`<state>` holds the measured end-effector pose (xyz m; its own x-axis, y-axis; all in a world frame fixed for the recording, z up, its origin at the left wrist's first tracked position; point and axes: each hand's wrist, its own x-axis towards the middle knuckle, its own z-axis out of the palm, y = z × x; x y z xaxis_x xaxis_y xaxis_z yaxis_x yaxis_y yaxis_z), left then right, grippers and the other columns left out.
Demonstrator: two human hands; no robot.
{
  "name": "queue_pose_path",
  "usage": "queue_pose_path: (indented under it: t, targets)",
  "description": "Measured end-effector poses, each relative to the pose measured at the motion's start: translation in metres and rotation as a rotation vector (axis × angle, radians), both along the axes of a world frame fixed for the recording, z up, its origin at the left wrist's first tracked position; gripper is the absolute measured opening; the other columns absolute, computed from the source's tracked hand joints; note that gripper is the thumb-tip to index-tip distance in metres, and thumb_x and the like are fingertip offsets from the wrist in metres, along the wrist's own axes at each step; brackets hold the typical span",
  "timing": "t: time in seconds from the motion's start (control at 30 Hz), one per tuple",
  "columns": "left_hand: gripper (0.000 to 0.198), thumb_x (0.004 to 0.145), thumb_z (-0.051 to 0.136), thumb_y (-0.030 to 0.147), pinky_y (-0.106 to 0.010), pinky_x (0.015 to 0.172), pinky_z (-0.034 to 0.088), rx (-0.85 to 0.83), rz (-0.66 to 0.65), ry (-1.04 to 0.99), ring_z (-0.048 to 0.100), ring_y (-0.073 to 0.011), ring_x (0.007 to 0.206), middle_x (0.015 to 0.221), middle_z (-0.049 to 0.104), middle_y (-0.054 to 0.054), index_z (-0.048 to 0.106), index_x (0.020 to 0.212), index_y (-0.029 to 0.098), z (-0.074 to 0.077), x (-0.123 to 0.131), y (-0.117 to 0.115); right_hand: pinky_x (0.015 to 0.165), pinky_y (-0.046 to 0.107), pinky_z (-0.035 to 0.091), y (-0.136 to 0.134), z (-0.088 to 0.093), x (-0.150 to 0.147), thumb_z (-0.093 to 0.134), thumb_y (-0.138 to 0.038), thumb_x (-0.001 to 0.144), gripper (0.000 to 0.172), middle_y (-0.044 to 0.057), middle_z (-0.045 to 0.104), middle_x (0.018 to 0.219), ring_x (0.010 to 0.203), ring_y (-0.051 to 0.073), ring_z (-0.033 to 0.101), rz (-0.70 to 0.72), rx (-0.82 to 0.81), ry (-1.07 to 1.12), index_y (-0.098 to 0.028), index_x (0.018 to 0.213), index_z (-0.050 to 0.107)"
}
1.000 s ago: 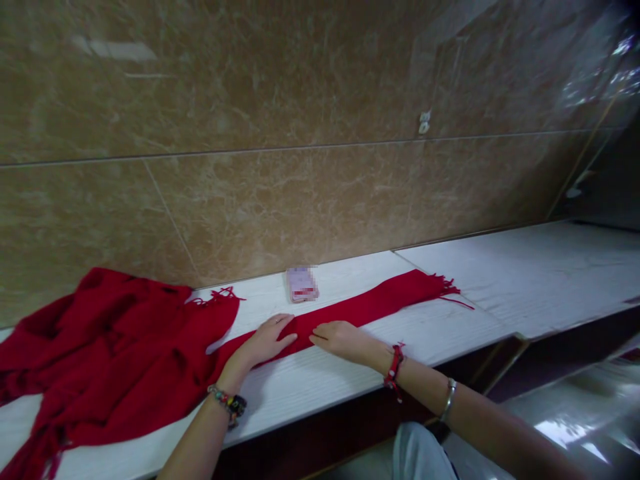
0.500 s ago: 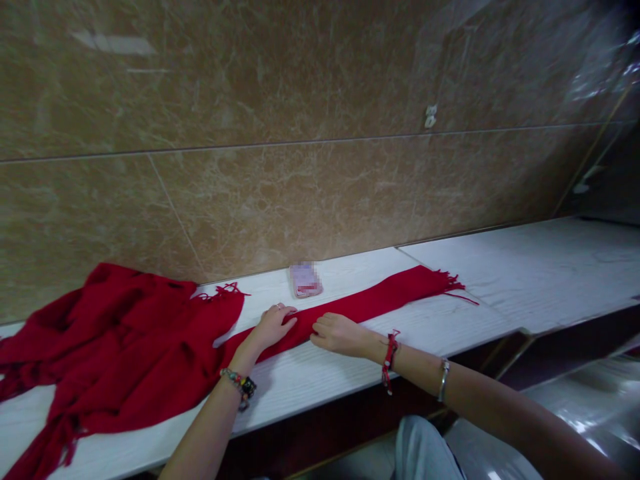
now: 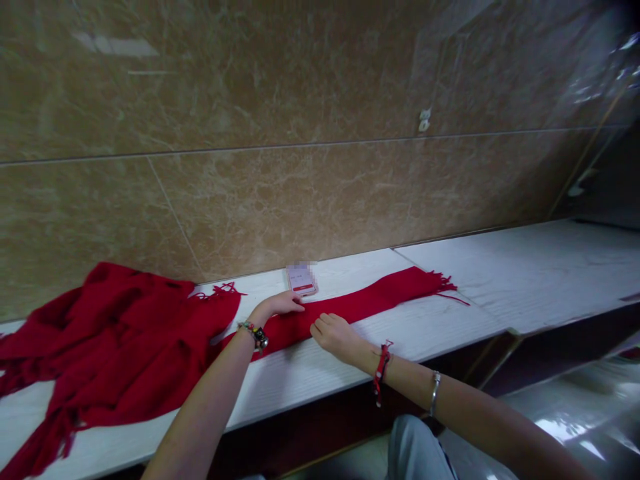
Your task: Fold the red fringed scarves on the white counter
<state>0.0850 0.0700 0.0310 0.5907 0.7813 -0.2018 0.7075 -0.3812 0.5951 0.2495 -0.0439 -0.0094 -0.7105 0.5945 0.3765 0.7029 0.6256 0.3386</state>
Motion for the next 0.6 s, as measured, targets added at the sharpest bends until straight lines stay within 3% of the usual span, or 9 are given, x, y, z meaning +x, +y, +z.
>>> queue_pose_path:
  t: [0.13, 0.3, 0.47, 0.6]
  targets:
    - [0.021, 0.060, 0.059, 0.037, -0.023, 0.056, 0.034, -0.026, 0.029, -0.103, 0.044, -0.0116, 0.059, 0.060, 0.054, 0.003, 0.059, 0.066, 0.016, 0.017, 0.000, -0.001, 0.060, 0.031, 0.033, 0.000, 0.017, 0.008, 0.040, -0.008, 0.085, 0.015, 0.007, 0.056, 0.075, 0.070, 0.019, 0.049, -0.028, 0.050, 0.033, -0.013, 0.083, 0.054]
    - [0.029, 0.063, 0.057, 0.044, -0.023, 0.055, 0.032, -0.049, 0.025, -0.217, 0.043, -0.0104, 0.057, 0.061, 0.051, 0.003, 0.056, 0.069, 0.016, 0.053, 0.021, 0.001, 0.061, 0.031, 0.032, 0.003, 0.063, 0.037, 0.034, -0.009, 0.088, 0.021, 0.008, 0.056, 0.076, 0.072, 0.019, 0.049, -0.047, 0.112, 0.024, -0.013, 0.085, 0.055]
    - [0.022, 0.061, 0.061, 0.034, -0.023, 0.057, 0.032, -0.104, 0.072, -0.401, 0.044, -0.0094, 0.060, 0.063, 0.050, 0.004, 0.055, 0.069, 0.015, 0.092, 0.073, -0.001, 0.063, 0.031, 0.032, 0.009, 0.105, 0.090, 0.032, -0.008, 0.088, 0.024, 0.009, 0.057, 0.078, 0.074, 0.019, 0.049, -0.131, 0.144, -0.052, -0.012, 0.089, 0.056]
    - [0.015, 0.063, 0.061, 0.025, -0.023, 0.065, 0.035, -0.151, 0.052, -0.518, 0.047, -0.0088, 0.066, 0.069, 0.053, 0.003, 0.054, 0.071, 0.015, 0.112, 0.128, 0.004, 0.063, 0.030, 0.033, 0.015, 0.122, 0.144, 0.032, -0.011, 0.089, 0.023, 0.009, 0.056, 0.081, 0.076, 0.019, 0.049, -0.225, 0.184, -0.086, -0.013, 0.089, 0.055]
